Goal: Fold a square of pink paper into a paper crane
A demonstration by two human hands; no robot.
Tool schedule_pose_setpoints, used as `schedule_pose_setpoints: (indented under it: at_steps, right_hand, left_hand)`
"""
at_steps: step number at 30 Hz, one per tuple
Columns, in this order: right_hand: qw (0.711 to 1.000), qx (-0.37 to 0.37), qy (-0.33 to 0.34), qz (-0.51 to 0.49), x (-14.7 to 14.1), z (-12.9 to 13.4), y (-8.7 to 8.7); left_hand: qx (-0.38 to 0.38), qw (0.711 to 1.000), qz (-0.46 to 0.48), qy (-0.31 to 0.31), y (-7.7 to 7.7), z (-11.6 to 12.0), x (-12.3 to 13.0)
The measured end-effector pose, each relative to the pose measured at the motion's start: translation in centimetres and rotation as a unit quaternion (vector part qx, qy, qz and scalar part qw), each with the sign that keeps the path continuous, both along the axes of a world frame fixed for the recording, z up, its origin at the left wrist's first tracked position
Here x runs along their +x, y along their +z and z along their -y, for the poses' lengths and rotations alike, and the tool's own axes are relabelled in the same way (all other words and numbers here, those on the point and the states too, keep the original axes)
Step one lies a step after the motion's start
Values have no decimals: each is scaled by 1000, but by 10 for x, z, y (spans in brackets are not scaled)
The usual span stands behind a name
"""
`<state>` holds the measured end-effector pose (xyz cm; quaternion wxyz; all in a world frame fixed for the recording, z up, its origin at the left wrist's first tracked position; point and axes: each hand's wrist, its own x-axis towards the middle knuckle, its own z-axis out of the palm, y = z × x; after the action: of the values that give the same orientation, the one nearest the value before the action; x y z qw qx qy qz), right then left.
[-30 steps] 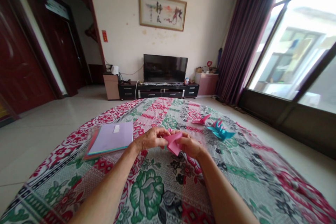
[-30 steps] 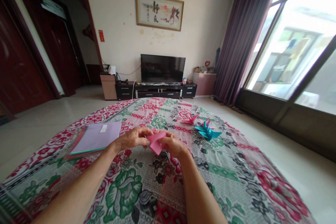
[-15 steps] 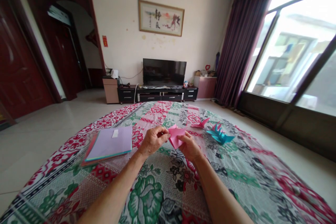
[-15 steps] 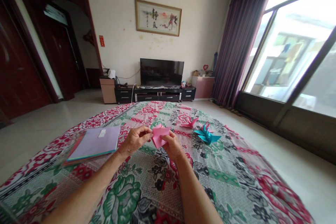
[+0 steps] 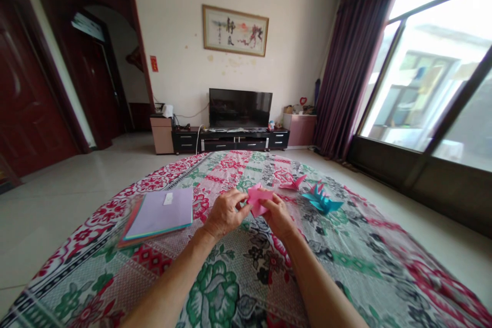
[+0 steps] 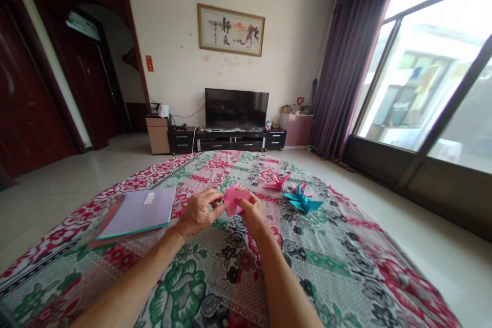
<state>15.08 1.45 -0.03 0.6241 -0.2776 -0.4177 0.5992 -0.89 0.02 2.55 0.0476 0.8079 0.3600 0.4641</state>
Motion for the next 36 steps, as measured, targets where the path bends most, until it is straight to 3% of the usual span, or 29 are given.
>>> schedule_pose_setpoints:
  at_steps: [10,29,36]
  right_hand:
    - [997,1,-34,66,-7,2,2]
    - [990,7,-38,132,-10,4,1]
    - [984,20,-59,166,-12,5,6]
  left_hand:
    - [84,995,20,57,-8,-5,3]
    - [12,998,12,61,-12,-5,5]
    - [57,996,-21,65,-14,-7,3]
